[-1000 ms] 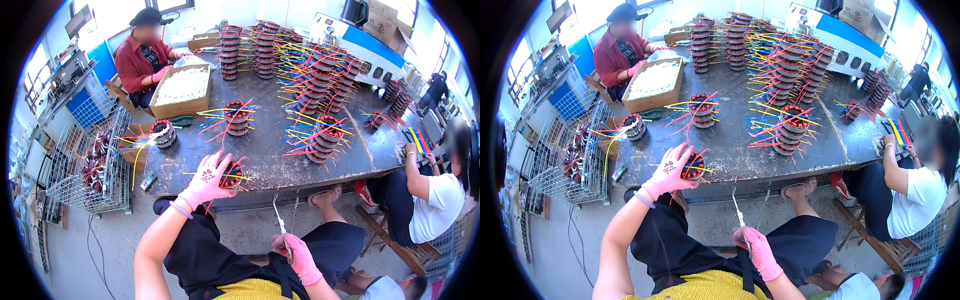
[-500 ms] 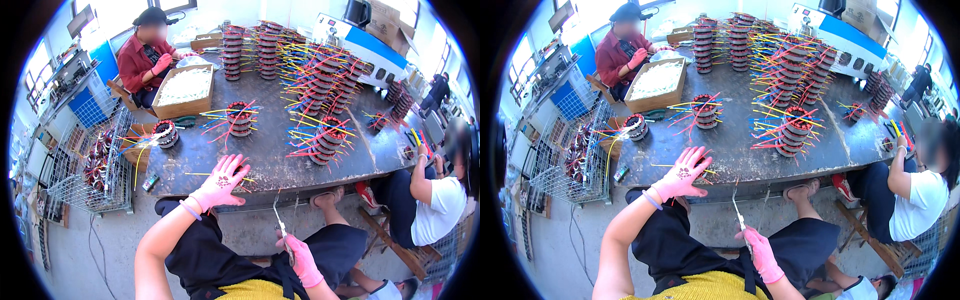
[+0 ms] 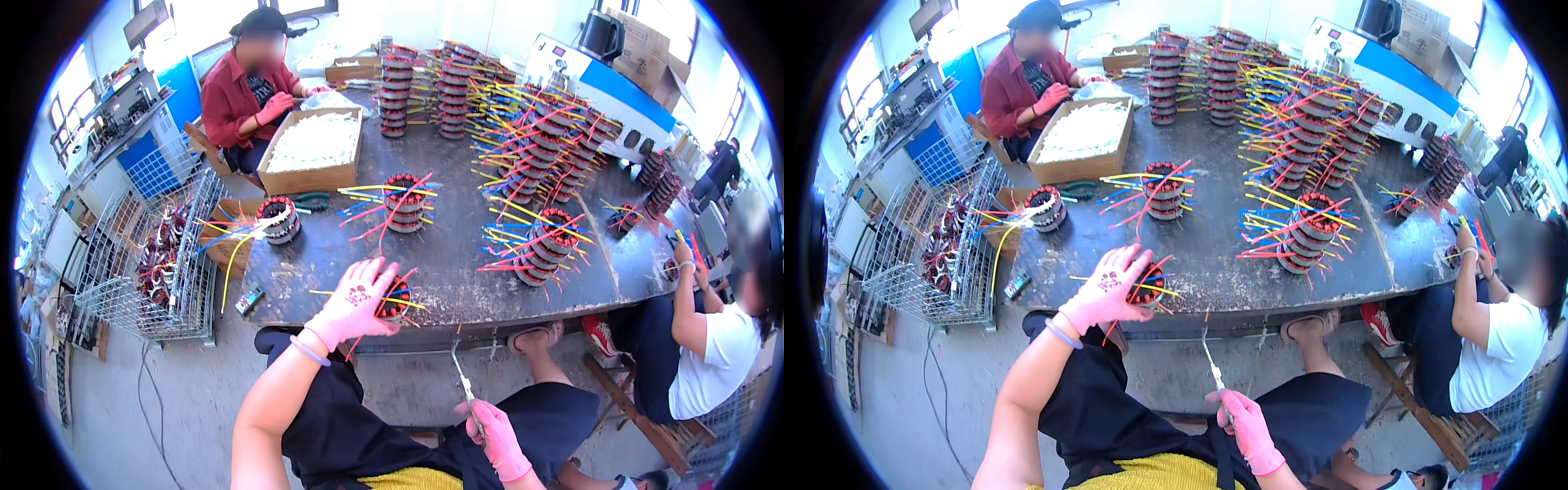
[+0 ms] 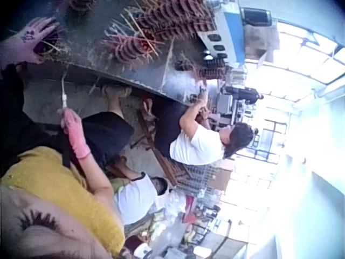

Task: The person uses a soldering iron to apply solder to wires connected to a central motor or electronic component, handling multiple similar units on a workbench alongside other people.

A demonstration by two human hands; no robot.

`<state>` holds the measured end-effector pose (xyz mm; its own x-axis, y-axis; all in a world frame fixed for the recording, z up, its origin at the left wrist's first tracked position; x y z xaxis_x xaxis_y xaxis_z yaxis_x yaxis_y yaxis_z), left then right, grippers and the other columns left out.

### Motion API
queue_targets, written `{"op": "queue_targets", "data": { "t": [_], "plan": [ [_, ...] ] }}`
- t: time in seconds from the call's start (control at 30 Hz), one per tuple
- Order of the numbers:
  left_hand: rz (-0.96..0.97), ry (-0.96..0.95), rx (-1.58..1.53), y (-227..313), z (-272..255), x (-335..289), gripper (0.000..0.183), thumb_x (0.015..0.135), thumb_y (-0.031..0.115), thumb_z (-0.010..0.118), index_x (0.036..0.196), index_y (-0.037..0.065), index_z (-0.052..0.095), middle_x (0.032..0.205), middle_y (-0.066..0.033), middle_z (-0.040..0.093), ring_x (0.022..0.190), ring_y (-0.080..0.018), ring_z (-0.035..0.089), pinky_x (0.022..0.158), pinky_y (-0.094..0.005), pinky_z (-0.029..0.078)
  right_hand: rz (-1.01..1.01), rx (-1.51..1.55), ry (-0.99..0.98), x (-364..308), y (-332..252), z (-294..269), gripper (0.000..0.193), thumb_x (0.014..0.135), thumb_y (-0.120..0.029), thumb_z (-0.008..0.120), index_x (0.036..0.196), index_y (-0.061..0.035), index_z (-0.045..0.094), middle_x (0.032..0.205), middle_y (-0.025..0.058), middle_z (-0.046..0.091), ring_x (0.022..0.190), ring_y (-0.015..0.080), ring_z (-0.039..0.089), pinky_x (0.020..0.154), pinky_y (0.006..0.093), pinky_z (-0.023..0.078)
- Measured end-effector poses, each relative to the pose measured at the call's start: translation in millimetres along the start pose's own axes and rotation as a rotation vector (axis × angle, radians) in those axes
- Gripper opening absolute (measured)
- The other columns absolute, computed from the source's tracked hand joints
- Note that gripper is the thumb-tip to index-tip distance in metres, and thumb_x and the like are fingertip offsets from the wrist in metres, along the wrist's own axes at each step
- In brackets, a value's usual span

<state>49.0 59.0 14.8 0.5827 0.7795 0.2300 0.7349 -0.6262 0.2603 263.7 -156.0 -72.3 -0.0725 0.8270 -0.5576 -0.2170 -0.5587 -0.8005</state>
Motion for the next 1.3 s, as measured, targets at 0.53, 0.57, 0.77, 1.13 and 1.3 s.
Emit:
{"op": "queue_targets", "data": {
  "t": [0.53, 0.57, 0.77, 1.13, 1.3],
  "plan": [
    [-0.102, -0.116, -0.216, -22.8, 6.0, -2.3, 0.105, 0.059, 0.032, 0.089, 0.147, 0.003, 0.04, 0.142, -0.0214, 0.047, 0.13, -0.0381, 0.048, 0.11, -0.0417, 0.038, 0.098, -0.116, -0.059, 5.9, 0.3, 23.2, 0.037, 0.106, -0.034, 0.047, 0.124, -0.0043, 0.06, 0.07, -0.0068, 0.05, 0.061, 0.0025, 0.041, 0.055, 0.019, 0.03],
    [-0.112, -0.1, -0.201, -21.6, 5.6, -0.7, 0.104, 0.059, 0.033, 0.09, 0.146, 0.003, 0.041, 0.139, -0.0206, 0.049, 0.128, -0.0379, 0.049, 0.109, -0.0418, 0.039, 0.089, -0.136, -0.062, 6.6, -0.9, 24.8, 0.037, 0.106, -0.033, 0.047, 0.123, -0.004, 0.06, 0.069, -0.0066, 0.049, 0.06, 0.0028, 0.04, 0.054, 0.0193, 0.03],
    [-0.111, -0.072, -0.199, -13.4, 1.2, 6.5, 0.1, 0.058, 0.033, 0.089, 0.143, 0.006, 0.045, 0.132, -0.0161, 0.054, 0.122, -0.0363, 0.053, 0.106, -0.0421, 0.042, 0.044, -0.157, -0.077, 9.7, -3.3, 30.9, 0.036, 0.106, -0.031, 0.045, 0.121, -0.0024, 0.062, 0.065, -0.0062, 0.046, 0.055, 0.0033, 0.036, 0.051, 0.0194, 0.028],
    [-0.063, -0.089, -0.235, -11.1, 5.2, 9.9, 0.1, 0.058, 0.029, 0.09, 0.145, 0.006, 0.045, 0.14, -0.0181, 0.051, 0.128, -0.0372, 0.05, 0.109, -0.0425, 0.04, 0.048, -0.163, -0.049, 15.7, -0.8, 28.6, 0.037, 0.105, -0.032, 0.048, 0.121, -0.0016, 0.062, 0.065, -0.0062, 0.046, 0.055, 0.0021, 0.035, 0.049, 0.0191, 0.027],
    [-0.065, -0.079, -0.257, -13.7, 7.3, 10.2, 0.101, 0.057, 0.027, 0.09, 0.145, 0.005, 0.045, 0.139, -0.018, 0.052, 0.128, -0.0369, 0.05, 0.109, -0.0425, 0.04, 0.033, -0.104, -0.077, 16.4, 1.6, 31.8, 0.037, 0.105, -0.032, 0.049, 0.12, -0.0012, 0.062, 0.067, -0.0047, 0.047, 0.06, 0.0036, 0.038, 0.056, 0.0214, 0.031]
  ]
}}
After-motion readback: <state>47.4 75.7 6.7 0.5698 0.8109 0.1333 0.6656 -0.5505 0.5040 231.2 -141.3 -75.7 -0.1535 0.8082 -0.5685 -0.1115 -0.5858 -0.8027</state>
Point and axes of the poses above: each hand's wrist, its own x-axis towards the middle knuckle, its own z-axis out of the palm, y = z × x, the point moved 10 cm from there along x, towards the middle knuckle
